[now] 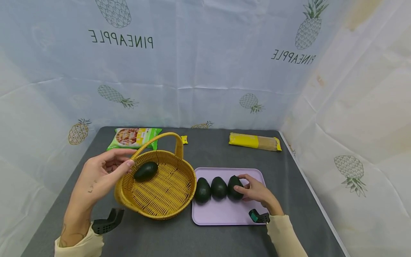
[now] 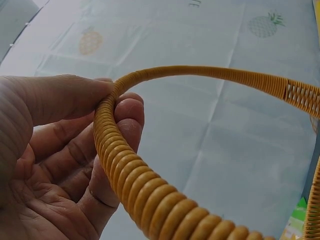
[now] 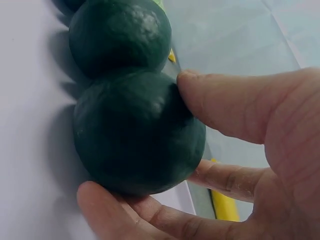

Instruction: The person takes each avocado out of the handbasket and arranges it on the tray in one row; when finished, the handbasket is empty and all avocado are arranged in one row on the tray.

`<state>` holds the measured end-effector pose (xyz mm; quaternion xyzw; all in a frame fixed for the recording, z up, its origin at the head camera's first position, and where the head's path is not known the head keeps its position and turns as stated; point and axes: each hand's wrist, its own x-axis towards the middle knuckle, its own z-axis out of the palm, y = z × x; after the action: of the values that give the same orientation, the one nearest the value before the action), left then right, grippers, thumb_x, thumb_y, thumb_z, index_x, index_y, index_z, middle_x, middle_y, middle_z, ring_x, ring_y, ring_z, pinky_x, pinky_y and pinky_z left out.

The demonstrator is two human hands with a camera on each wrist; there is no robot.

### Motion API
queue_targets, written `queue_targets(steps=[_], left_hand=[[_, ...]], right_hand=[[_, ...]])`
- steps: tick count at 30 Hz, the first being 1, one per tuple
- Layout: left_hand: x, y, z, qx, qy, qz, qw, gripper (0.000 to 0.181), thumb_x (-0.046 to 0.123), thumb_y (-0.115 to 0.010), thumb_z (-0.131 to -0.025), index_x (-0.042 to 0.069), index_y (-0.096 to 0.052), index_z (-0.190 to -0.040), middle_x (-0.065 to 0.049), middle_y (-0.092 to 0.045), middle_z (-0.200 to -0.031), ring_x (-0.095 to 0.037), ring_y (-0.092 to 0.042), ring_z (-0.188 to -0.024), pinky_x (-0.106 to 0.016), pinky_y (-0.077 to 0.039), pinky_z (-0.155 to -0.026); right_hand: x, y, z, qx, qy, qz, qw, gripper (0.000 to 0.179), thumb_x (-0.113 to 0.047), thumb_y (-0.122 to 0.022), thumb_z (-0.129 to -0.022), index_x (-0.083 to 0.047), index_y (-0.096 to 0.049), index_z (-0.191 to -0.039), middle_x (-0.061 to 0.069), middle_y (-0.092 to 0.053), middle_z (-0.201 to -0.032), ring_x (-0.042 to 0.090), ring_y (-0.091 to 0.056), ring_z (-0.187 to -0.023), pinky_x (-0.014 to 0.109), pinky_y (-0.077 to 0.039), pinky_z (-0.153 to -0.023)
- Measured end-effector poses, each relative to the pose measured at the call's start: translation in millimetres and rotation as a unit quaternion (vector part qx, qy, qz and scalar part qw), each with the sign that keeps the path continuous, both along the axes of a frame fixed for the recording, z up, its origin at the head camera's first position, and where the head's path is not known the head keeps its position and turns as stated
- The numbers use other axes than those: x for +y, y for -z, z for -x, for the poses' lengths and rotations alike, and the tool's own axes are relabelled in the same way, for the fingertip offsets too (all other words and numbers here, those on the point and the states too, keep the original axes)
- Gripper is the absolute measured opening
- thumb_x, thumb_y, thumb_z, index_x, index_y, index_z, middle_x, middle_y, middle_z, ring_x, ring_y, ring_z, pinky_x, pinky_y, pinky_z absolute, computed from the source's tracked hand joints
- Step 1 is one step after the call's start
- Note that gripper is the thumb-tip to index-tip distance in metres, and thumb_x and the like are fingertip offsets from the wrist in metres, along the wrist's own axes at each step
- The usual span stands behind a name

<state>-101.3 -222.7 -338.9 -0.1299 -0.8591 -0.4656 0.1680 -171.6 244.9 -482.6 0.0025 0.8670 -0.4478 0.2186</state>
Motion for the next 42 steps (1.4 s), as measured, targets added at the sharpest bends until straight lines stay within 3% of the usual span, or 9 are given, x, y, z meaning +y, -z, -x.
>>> queue_targets(steps=[7,14,23,29,42], left_hand=[[0.7,-1.9,-0.9,-0.013,-0.009,-0.009,0.9998,0.026,0.007,-0.068,-0.097,0.017,-0.071,-0.121,0.012,-0.070,-0.093,-0.010,-0.065,-0.073,-0.020,-0.052,-0.062],[0.0,-2.4,-0.9,-0.017,-0.007,-0.012,0.9998,0.026,0.008,-0.069,-0.097,0.017,-0.071,-0.121,0.011,-0.070,-0.093,-0.011,-0.066,-0.073,-0.020,-0.053,-0.063],[1.7,-1.8,0.7,-0.016,-0.002,-0.011,0.9998,0.028,0.007,-0.070,-0.096,0.016,-0.071,-0.122,0.007,-0.071,-0.093,-0.010,-0.066,-0.073,-0.020,-0.053,-0.063],[0.9,-1.1,1.7,-0.011,0.003,-0.004,0.9999,0.028,0.009,-0.070,-0.096,0.015,-0.071,-0.123,0.005,-0.072,-0.093,-0.008,-0.066,-0.073,-0.019,-0.053,-0.063],[-0.4,-0.5,1.6,-0.008,0.004,-0.010,0.9999,0.029,0.007,-0.071,-0.095,0.013,-0.071,-0.123,0.009,-0.072,-0.091,-0.007,-0.068,-0.074,-0.018,-0.053,-0.063]], right_hand=[[1.7,-7.1,-2.6,0.002,-0.004,0.008,1.0000,0.071,-0.038,-0.072,-0.094,-0.006,-0.041,-0.149,0.021,-0.065,-0.113,0.026,-0.070,-0.090,0.048,-0.062,-0.079],[5.0,-9.3,-0.8,0.017,0.013,-0.023,0.9995,0.069,-0.041,-0.074,-0.092,-0.009,-0.046,-0.147,0.019,-0.065,-0.112,0.024,-0.069,-0.085,0.045,-0.062,-0.078],[1.8,-16.5,0.8,0.042,0.005,-0.054,0.9977,0.068,-0.038,-0.077,-0.090,-0.009,-0.050,-0.145,0.018,-0.066,-0.115,0.024,-0.065,-0.088,0.043,-0.062,-0.078],[-1.7,-12.5,-1.3,0.030,0.005,-0.041,0.9987,0.063,-0.027,-0.079,-0.089,-0.007,-0.052,-0.142,0.019,-0.064,-0.109,0.023,-0.066,-0.082,0.043,-0.063,-0.076],[-3.2,-8.7,-0.2,0.013,0.016,-0.019,0.9996,0.061,-0.030,-0.077,-0.092,-0.010,-0.051,-0.143,0.020,-0.062,-0.113,0.023,-0.067,-0.085,0.044,-0.063,-0.076]])
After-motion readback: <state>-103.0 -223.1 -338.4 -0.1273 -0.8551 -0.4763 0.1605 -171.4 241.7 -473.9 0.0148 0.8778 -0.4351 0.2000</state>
